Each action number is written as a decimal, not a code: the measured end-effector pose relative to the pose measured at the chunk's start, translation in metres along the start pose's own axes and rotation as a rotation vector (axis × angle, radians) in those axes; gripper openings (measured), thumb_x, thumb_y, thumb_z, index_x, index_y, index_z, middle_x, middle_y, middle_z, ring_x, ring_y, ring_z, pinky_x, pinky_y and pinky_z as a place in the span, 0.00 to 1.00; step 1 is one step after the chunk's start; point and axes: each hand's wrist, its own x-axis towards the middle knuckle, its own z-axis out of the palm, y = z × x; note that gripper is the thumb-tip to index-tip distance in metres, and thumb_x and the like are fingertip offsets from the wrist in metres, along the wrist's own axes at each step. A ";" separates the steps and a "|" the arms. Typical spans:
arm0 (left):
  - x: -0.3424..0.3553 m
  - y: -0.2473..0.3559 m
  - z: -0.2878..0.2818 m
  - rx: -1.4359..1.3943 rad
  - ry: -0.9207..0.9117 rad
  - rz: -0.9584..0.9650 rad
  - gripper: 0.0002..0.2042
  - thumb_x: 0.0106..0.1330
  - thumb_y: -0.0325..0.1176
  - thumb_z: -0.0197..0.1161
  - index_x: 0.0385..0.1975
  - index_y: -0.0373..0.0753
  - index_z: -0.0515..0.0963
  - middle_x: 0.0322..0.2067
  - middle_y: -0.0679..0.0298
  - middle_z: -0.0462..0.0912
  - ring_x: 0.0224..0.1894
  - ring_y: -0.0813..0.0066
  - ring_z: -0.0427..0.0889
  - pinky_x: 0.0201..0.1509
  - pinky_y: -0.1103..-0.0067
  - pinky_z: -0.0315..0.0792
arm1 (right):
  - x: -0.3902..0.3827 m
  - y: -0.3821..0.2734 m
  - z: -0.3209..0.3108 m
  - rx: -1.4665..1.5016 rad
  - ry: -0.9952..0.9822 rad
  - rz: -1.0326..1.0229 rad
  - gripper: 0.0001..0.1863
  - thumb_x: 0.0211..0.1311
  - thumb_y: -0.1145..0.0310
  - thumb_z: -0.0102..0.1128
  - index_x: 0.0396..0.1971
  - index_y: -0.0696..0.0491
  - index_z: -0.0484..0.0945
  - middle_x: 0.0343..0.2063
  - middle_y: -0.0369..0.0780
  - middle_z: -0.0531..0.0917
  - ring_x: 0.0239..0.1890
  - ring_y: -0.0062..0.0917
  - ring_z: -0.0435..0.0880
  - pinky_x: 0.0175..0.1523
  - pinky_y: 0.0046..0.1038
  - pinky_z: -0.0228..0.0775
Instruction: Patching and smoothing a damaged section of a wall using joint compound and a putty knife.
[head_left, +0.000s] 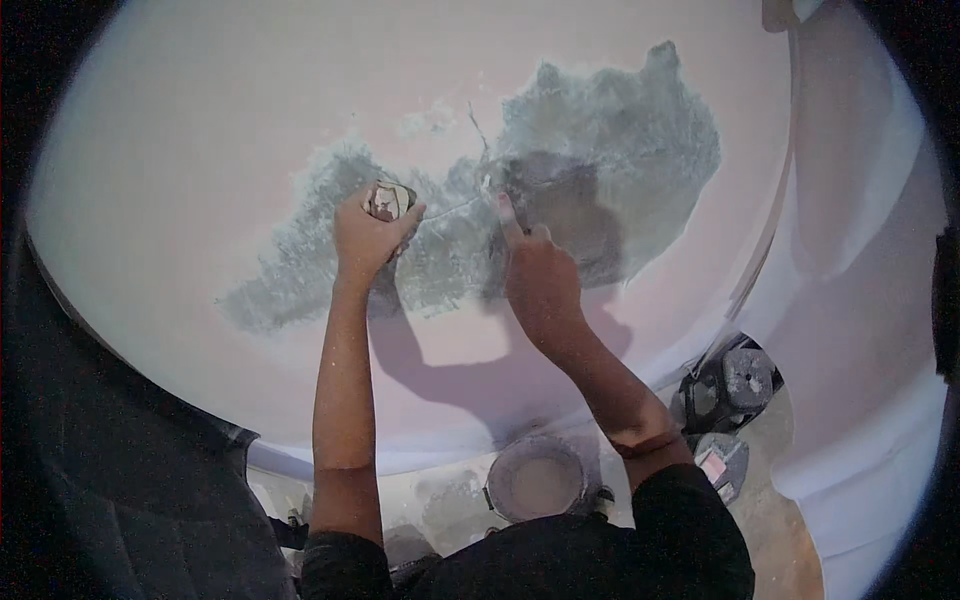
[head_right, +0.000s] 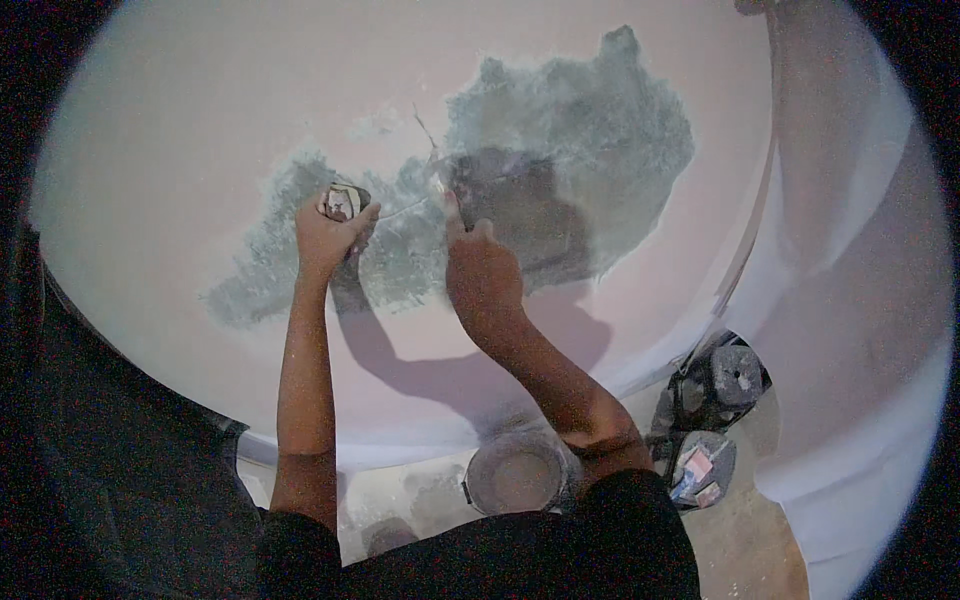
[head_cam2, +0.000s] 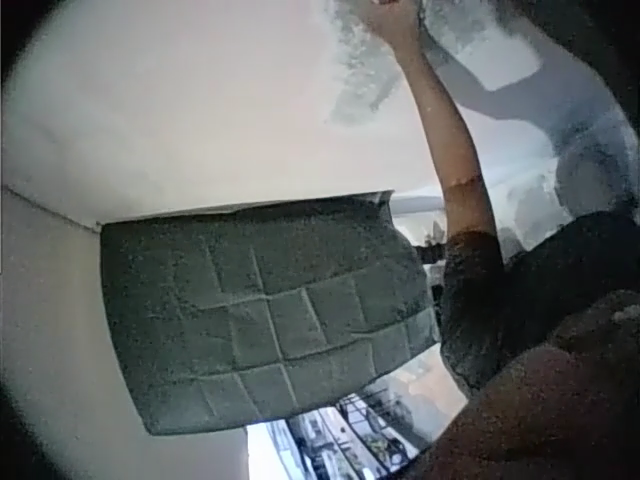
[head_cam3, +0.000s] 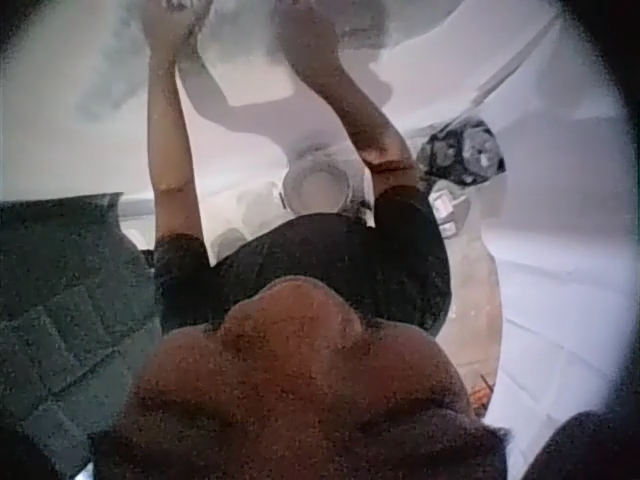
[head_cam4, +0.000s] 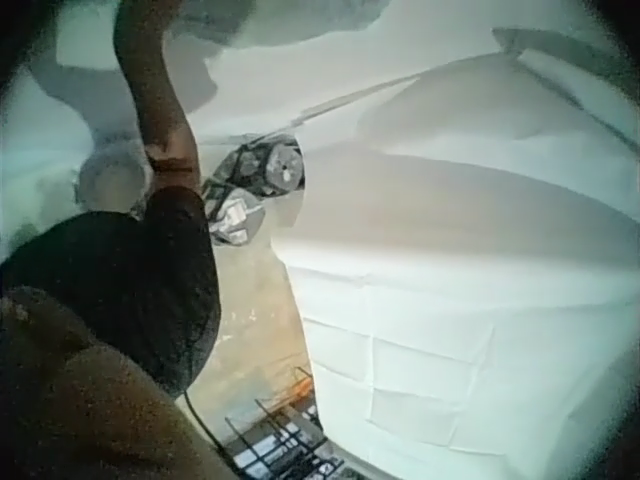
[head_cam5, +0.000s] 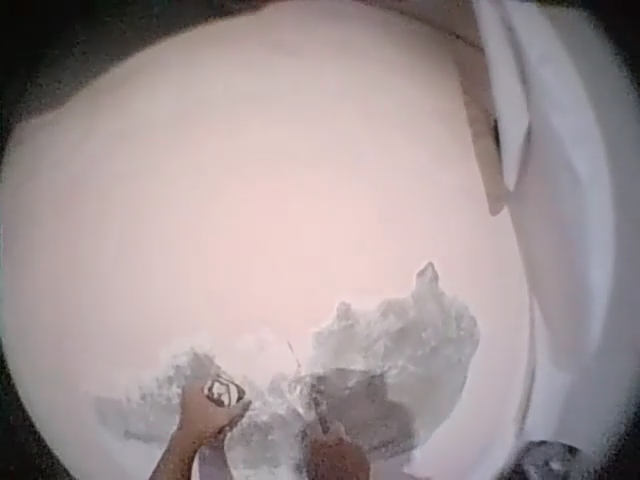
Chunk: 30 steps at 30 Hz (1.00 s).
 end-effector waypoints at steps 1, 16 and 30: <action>0.000 -0.001 0.001 0.022 0.042 0.032 0.18 0.44 0.43 0.77 0.26 0.36 0.80 0.22 0.60 0.82 0.24 0.69 0.80 0.32 0.73 0.74 | -0.003 -0.001 -0.003 -0.006 -0.063 0.003 0.37 0.58 0.77 0.53 0.70 0.48 0.54 0.35 0.50 0.77 0.29 0.41 0.83 0.33 0.37 0.79; -0.001 0.003 0.000 0.052 0.042 0.053 0.20 0.44 0.47 0.75 0.26 0.37 0.79 0.19 0.59 0.79 0.23 0.65 0.79 0.30 0.72 0.73 | 0.003 -0.008 -0.007 -0.035 -0.115 0.027 0.38 0.62 0.72 0.53 0.71 0.48 0.48 0.32 0.51 0.79 0.30 0.39 0.85 0.33 0.39 0.80; 0.003 -0.004 -0.002 0.045 -0.008 0.034 0.20 0.45 0.46 0.75 0.30 0.36 0.81 0.24 0.58 0.83 0.27 0.64 0.83 0.34 0.71 0.75 | 0.002 -0.010 0.006 0.065 0.010 0.017 0.33 0.59 0.76 0.53 0.67 0.50 0.60 0.24 0.54 0.79 0.28 0.46 0.82 0.35 0.44 0.77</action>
